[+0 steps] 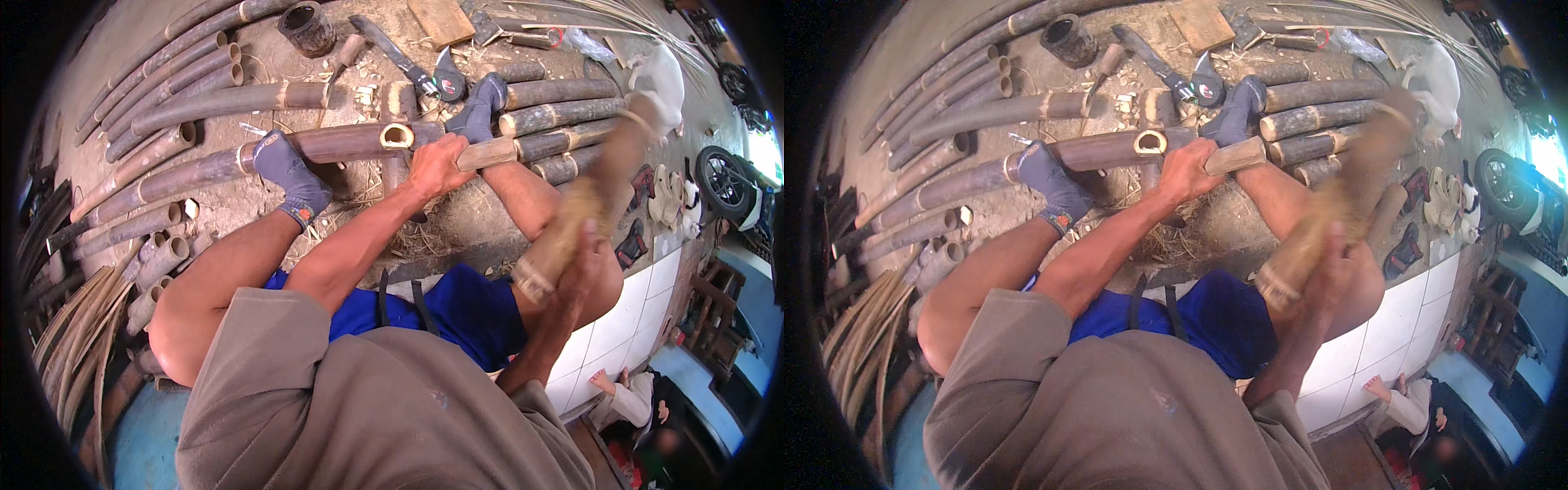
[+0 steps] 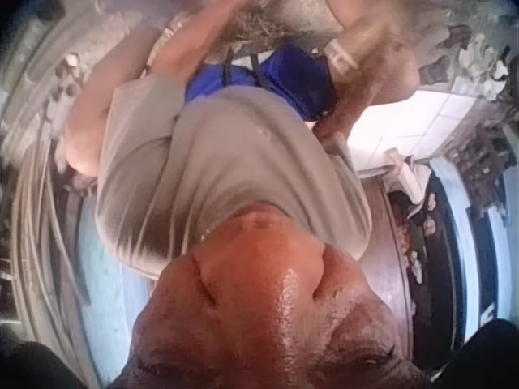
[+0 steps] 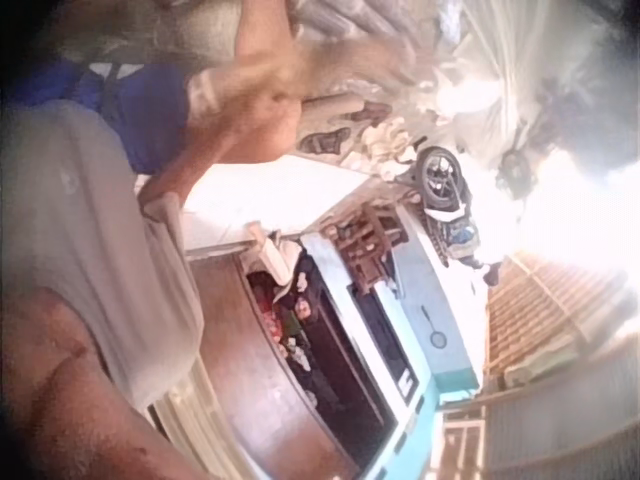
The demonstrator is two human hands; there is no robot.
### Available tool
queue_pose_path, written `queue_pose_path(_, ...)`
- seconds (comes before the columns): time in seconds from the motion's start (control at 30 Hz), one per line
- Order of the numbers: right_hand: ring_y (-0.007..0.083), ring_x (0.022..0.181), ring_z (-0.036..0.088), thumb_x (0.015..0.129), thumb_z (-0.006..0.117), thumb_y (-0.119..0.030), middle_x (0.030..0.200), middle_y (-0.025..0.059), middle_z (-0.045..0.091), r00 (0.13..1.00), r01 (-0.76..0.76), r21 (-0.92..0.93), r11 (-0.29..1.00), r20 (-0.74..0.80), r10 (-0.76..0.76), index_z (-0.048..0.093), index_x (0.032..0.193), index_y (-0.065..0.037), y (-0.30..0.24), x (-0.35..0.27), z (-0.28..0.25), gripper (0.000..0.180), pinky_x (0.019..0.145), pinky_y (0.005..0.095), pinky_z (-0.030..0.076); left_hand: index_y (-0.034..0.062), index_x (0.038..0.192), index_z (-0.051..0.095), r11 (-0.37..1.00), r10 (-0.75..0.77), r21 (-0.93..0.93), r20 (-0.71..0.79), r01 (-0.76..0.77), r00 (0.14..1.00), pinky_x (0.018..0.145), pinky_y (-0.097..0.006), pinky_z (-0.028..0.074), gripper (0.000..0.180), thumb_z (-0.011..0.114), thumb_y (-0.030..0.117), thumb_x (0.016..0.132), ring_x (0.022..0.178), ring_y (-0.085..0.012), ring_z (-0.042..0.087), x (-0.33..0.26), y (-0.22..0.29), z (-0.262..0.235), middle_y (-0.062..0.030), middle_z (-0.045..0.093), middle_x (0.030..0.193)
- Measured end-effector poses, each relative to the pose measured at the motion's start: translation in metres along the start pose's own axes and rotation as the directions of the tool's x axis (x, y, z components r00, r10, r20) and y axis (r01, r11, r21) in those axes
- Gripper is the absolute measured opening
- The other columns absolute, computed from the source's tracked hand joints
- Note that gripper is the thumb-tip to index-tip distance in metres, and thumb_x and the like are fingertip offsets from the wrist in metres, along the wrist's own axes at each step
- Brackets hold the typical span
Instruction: The person sits on the floor and uses a knife and a wooden mallet to cut and shape bamboo segments. They repeatedly strike the knife to carve openings and smooth the ends of the bamboo pieces.
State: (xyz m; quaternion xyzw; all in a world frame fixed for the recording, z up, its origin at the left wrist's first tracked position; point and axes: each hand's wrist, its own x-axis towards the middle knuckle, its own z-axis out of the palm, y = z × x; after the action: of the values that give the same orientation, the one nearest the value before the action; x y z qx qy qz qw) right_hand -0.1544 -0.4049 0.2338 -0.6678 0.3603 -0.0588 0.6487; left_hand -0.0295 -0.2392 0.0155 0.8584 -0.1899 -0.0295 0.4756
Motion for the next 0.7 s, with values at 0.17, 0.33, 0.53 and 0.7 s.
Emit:
queue_pose_path(0.17,0.0257,0.119,0.06,0.103,0.063,-0.023,0.127,0.0155,0.064,0.996,-0.07,-0.056,0.996,0.043,0.072,0.052,0.145,0.0,0.007,0.007,0.0,0.05,0.105,0.0361,0.048,0.0112,0.099,0.061,0.999,-0.009,0.05,0.01,0.008,1.0,0.074,-0.054,0.054,0.037,0.08,0.032,0.076,0.089,-0.0405,0.068,0.003,-0.004,-0.001,-0.0129,0.064,0.095)
queue_pose_path(0.33,0.0267,0.131,0.054,0.101,0.062,-0.017,0.137,0.0197,0.061,0.977,0.212,-0.431,0.877,0.073,-0.201,0.045,0.153,0.001,0.071,0.015,-0.028,0.057,0.115,0.0374,0.039,0.0136,0.104,0.063,0.997,-0.037,0.071,0.049,0.033,0.998,0.076,-0.055,0.054,0.041,0.081,0.036,0.075,0.091,-0.042,0.068,0.001,0.0,-0.002,-0.013,0.067,0.1)
queue_pose_path(0.53,0.0235,0.129,0.056,0.101,0.062,-0.015,0.146,0.0179,0.056,0.98,-0.039,-0.046,0.998,0.195,0.047,0.034,0.161,0.002,0.058,0.005,0.002,0.068,0.108,0.0328,0.044,0.006,0.108,0.068,0.843,-0.315,-0.518,-0.253,0.146,0.915,0.075,-0.037,0.055,0.034,0.079,0.026,0.083,0.086,-0.0215,0.071,-0.006,0.002,-0.03,-0.0047,0.073,0.093)
queue_pose_path(0.7,0.0201,0.126,0.057,0.1,0.065,-0.015,0.145,0.0172,0.057,0.976,0.031,0.037,0.999,0.215,-0.038,0.031,0.162,0.002,0.031,0.007,0.031,0.073,0.105,0.0309,0.047,0.0,0.114,0.063,0.739,-0.525,-0.672,-0.544,0.034,0.655,0.067,-0.031,0.049,0.038,0.077,0.021,0.086,0.075,-0.0125,0.06,0.003,0.012,-0.099,-0.0029,0.066,0.089)
